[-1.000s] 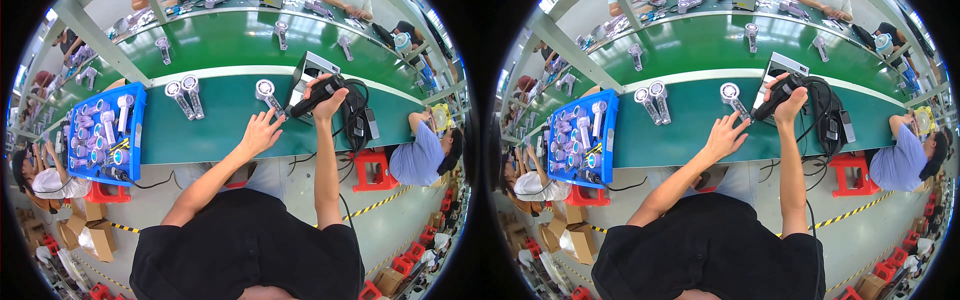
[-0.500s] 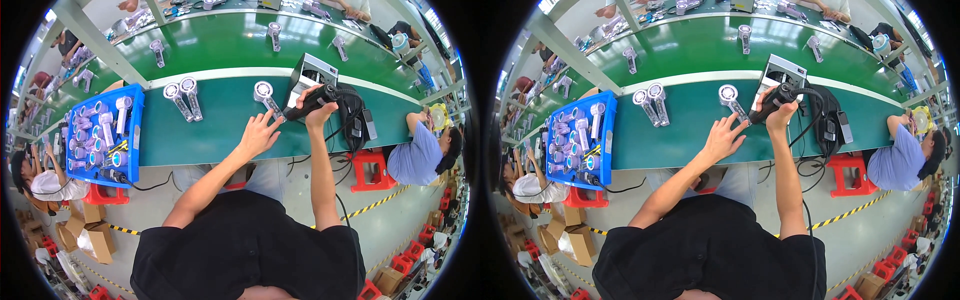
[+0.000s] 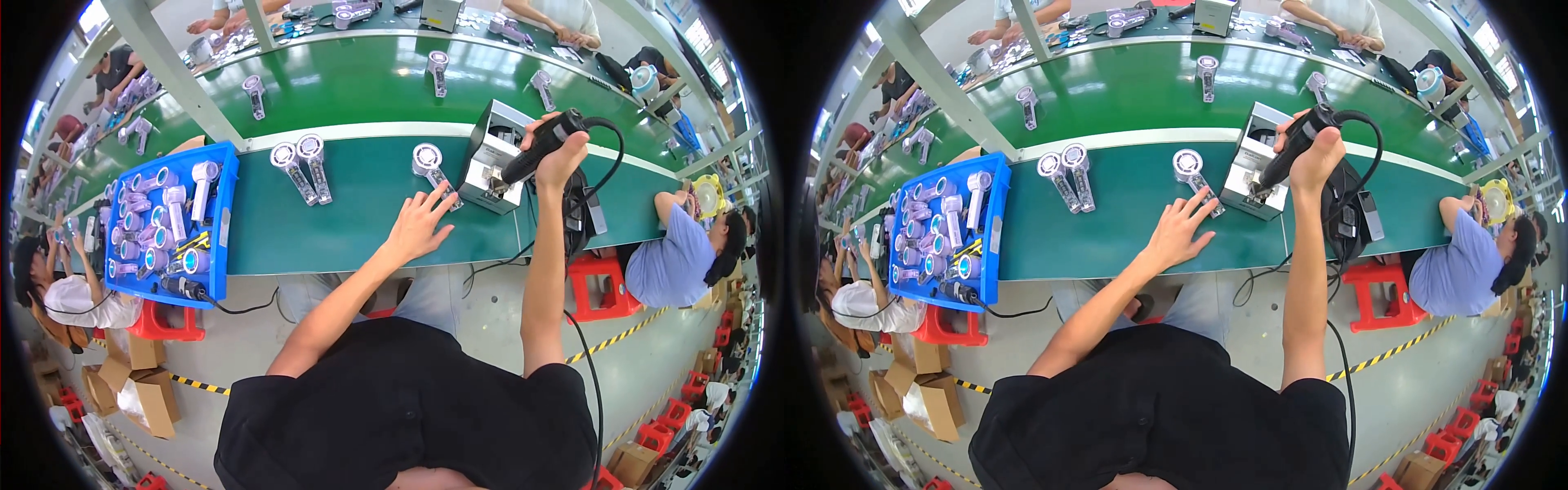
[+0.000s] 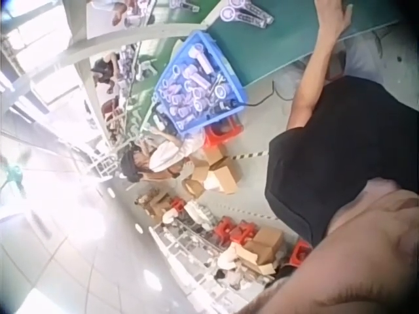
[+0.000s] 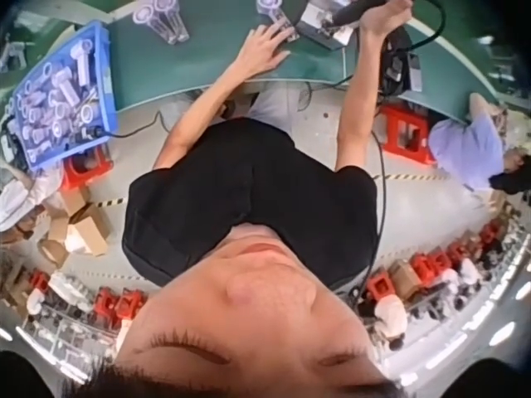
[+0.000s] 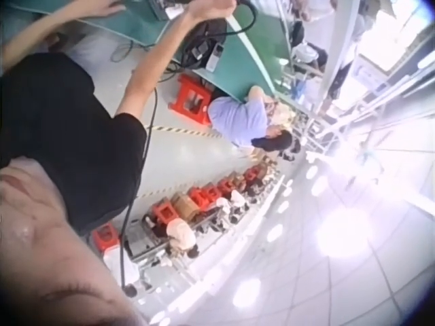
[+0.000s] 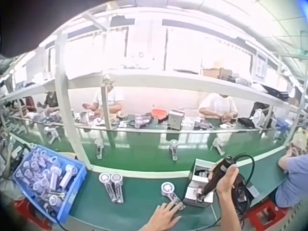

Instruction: Using an electric screwdriver to secure screws on circular electronic components on an assembly line.

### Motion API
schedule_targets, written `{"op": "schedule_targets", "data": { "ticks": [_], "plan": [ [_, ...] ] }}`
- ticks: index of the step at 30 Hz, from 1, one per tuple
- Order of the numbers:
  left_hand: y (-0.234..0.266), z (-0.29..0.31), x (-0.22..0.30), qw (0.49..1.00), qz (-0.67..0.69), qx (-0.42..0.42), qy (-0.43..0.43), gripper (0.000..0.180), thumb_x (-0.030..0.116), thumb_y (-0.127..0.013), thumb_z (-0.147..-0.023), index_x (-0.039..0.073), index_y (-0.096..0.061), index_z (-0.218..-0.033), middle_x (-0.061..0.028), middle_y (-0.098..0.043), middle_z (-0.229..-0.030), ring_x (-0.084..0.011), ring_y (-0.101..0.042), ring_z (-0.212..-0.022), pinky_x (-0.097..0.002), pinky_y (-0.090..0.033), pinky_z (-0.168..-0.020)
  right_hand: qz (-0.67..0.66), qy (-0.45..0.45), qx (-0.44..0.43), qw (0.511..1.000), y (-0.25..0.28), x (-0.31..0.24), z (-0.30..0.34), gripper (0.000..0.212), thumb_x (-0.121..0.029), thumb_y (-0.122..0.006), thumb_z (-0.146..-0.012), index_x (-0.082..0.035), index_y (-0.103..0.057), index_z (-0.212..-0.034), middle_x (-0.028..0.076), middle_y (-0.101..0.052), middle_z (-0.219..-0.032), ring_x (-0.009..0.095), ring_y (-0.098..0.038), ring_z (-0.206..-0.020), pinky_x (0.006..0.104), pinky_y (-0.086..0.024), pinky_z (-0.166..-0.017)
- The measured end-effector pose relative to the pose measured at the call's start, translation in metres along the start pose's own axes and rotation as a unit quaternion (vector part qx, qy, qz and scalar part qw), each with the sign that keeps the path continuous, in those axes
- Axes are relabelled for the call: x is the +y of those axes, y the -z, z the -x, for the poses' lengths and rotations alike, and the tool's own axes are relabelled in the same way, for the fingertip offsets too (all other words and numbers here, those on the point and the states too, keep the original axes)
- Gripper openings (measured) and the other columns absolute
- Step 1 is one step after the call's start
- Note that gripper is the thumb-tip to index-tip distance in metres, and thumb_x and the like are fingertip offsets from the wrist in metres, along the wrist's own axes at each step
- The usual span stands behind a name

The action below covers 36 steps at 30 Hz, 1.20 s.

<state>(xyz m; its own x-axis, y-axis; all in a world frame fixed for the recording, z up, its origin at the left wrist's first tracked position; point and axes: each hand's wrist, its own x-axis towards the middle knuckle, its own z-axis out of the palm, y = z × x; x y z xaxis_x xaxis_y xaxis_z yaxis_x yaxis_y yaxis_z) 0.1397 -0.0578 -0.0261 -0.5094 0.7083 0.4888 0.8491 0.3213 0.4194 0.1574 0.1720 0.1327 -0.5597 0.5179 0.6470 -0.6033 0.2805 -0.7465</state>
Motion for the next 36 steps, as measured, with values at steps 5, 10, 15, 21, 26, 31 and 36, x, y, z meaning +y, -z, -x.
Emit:
{"op": "schedule_targets", "data": {
  "ticks": [5, 10, 15, 21, 26, 31, 36],
  "plan": [
    [-0.001, 0.0, -0.002, 1.0, 0.0, 0.005, -0.003, 0.064, 0.026, -0.075, -0.081, 0.008, -0.054, -0.139, -0.012, -0.044, -0.152, -0.0301, -0.054, -0.101, -0.0415, -0.045, -0.084, 0.014, -0.043, -0.004, 0.999, 0.0, 0.008, -0.003, 0.084, -0.077, -0.035, -0.094, 0.004, -0.057, -0.097, 0.015, -0.065, -0.073, 0.019, -0.06, -0.049, 0.0309, -0.049, -0.046],
    [-0.001, -0.001, -0.002, 1.0, 0.0, -0.001, 0.004, 0.064, 0.025, -0.075, -0.08, 0.007, -0.054, -0.138, -0.0118, -0.044, -0.152, -0.0299, -0.053, -0.101, -0.0411, -0.045, -0.083, 0.013, -0.092, 0.007, 0.996, 0.004, 0.018, -0.007, 0.086, -0.079, -0.032, -0.093, 0.003, -0.057, -0.098, 0.014, -0.065, -0.072, 0.019, -0.059, -0.049, 0.0313, -0.048, -0.045],
    [-0.001, -0.002, -0.002, 1.0, 0.001, 0.008, 0.0, 0.064, 0.025, -0.075, -0.08, 0.007, -0.055, -0.138, -0.0117, -0.045, -0.152, -0.0295, -0.053, -0.098, -0.0409, -0.045, -0.081, -0.053, -0.123, 0.004, 0.991, 0.001, 0.017, 0.001, 0.086, -0.08, -0.032, -0.092, 0.002, -0.057, -0.096, 0.016, -0.065, -0.071, 0.021, -0.059, -0.048, 0.0321, -0.048, -0.045],
    [0.0, -0.002, -0.001, 1.0, 0.0, 0.0, 0.003, 0.066, 0.025, -0.075, -0.079, 0.007, -0.054, -0.139, -0.0112, -0.045, -0.152, -0.0297, -0.053, -0.098, -0.0409, -0.045, -0.083, -0.111, -0.116, -0.064, 0.985, -0.016, 0.029, 0.043, 0.091, -0.089, -0.034, -0.083, -0.002, -0.055, -0.1, 0.016, -0.065, -0.076, 0.024, -0.06, -0.053, 0.0336, -0.049, -0.05],
    [0.001, -0.002, 0.0, 1.0, 0.0, -0.003, 0.008, 0.066, 0.025, -0.075, -0.079, 0.007, -0.053, -0.139, -0.0107, -0.044, -0.152, -0.0304, -0.053, -0.1, -0.041, -0.046, -0.084, -0.083, -0.091, -0.064, 0.99, -0.029, 0.03, 0.054, 0.091, -0.088, -0.038, -0.083, 0.0, -0.057, -0.097, 0.015, -0.067, -0.075, 0.022, -0.062, -0.053, 0.0318, -0.049, -0.049],
    [0.001, -0.002, 0.0, 1.0, -0.004, -0.004, 0.008, 0.067, 0.025, -0.076, -0.079, 0.007, -0.053, -0.139, -0.011, -0.045, -0.151, -0.0304, -0.053, -0.1, -0.0409, -0.046, -0.084, -0.081, -0.092, -0.057, 0.991, -0.033, 0.031, 0.059, 0.091, -0.087, -0.039, -0.083, 0.001, -0.058, -0.096, 0.015, -0.067, -0.075, 0.022, -0.062, -0.052, 0.0311, -0.049, -0.049],
    [0.0, -0.002, 0.0, 1.0, -0.008, -0.004, 0.009, 0.066, 0.025, -0.076, -0.079, 0.006, -0.054, -0.138, -0.0112, -0.045, -0.151, -0.0303, -0.053, -0.1, -0.0407, -0.046, -0.084, -0.086, -0.09, -0.067, 0.99, -0.032, 0.034, 0.061, 0.091, -0.088, -0.04, -0.083, 0.001, -0.058, -0.097, 0.015, -0.067, -0.075, 0.022, -0.062, -0.052, 0.0311, -0.049, -0.05]
  ]
}}
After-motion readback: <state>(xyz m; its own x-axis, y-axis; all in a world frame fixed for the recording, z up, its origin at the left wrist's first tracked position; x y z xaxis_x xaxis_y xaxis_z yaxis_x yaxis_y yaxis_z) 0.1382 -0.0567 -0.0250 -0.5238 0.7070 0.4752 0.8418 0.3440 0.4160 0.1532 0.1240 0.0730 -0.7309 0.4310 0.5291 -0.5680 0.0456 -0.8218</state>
